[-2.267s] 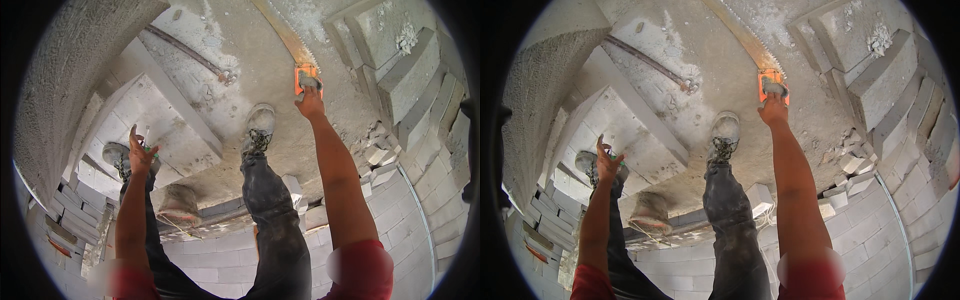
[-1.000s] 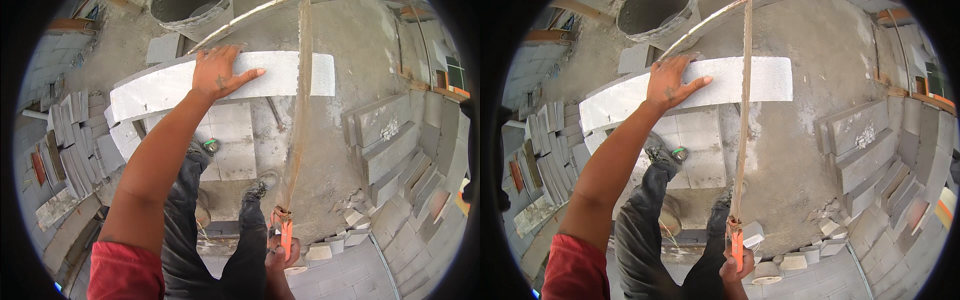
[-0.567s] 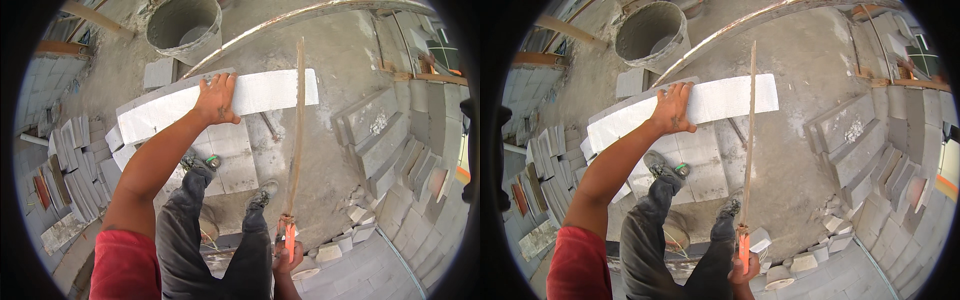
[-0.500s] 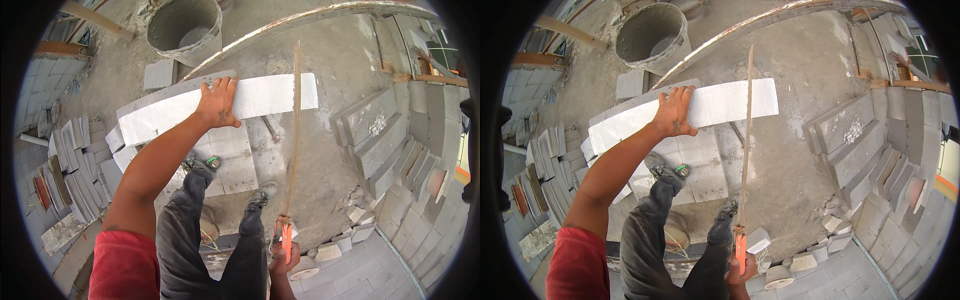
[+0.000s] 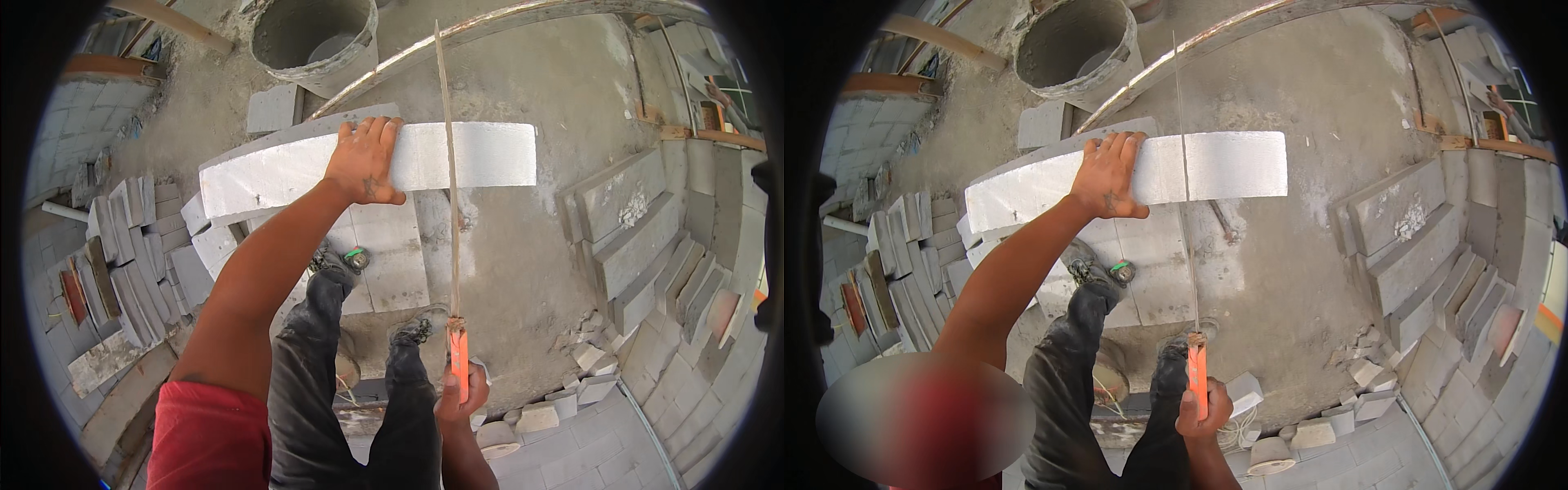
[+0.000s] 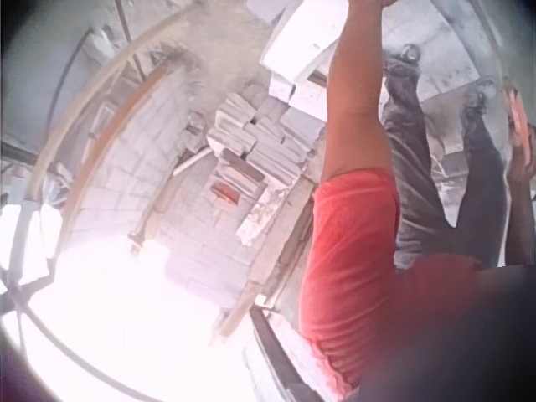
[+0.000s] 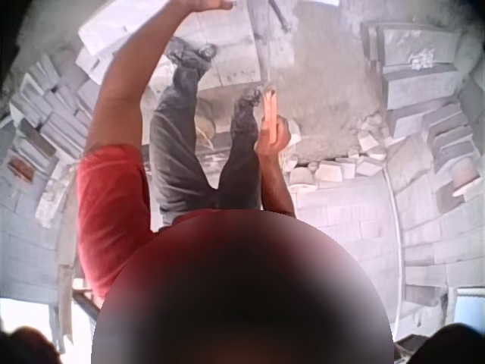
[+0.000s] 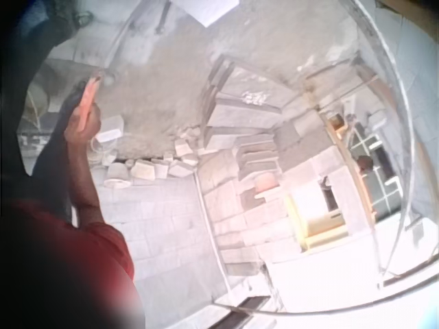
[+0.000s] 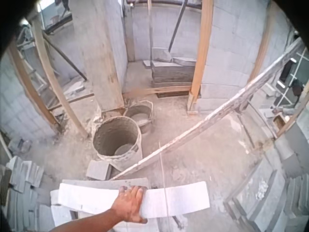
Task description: The person measures a white rectangular tile with a tape measure, then uses a hand saw to cut the tile into smaller pieces. The person repeats the measuring and cutting process on multiple tiles.
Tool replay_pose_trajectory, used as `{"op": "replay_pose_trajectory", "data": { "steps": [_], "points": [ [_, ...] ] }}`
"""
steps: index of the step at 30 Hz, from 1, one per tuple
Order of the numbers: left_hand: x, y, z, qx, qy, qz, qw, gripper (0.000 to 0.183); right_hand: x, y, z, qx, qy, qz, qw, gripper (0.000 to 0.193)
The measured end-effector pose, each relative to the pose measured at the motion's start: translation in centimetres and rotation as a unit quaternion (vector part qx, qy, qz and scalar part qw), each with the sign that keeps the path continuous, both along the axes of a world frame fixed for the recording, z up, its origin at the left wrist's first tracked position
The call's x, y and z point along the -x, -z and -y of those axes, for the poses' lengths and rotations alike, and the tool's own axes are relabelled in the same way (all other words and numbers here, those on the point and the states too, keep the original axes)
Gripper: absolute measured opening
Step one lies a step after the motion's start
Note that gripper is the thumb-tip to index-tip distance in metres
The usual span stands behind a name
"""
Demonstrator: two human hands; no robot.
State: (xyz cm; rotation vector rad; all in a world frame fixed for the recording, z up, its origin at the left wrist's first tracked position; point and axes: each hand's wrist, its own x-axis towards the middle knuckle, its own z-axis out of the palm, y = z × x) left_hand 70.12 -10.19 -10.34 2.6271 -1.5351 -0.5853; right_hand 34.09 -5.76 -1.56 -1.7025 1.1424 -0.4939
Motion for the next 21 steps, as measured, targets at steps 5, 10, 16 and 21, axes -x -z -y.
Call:
{"op": "replay_pose_trajectory", "data": {
  "steps": [5, 10, 16, 21],
  "points": [
    [0.2, -0.8, 0.3, -0.007, -0.002, -0.022, 1.000, 0.109, -2.4, 1.4, 1.7, 0.037, 0.019, 0.045, 0.998, 0.036],
    [-0.7, -0.7, -1.7, 0.013, 0.031, -0.028, 0.999, 0.118, -1.8, 3.0, 2.5, 0.076, 0.040, 0.085, 0.993, 0.038],
    [-4.3, -1.7, -6.1, -0.098, 0.077, 0.013, 0.992, 0.126, 1.6, 1.0, -1.5, 0.098, 0.048, 0.052, 0.993, 0.041],
    [-5.6, -1.8, -6.3, -0.110, 0.073, -0.065, 0.989, 0.118, 0.0, -0.5, -4.2, 0.089, 0.027, 0.019, 0.995, 0.046]
  ]
}}
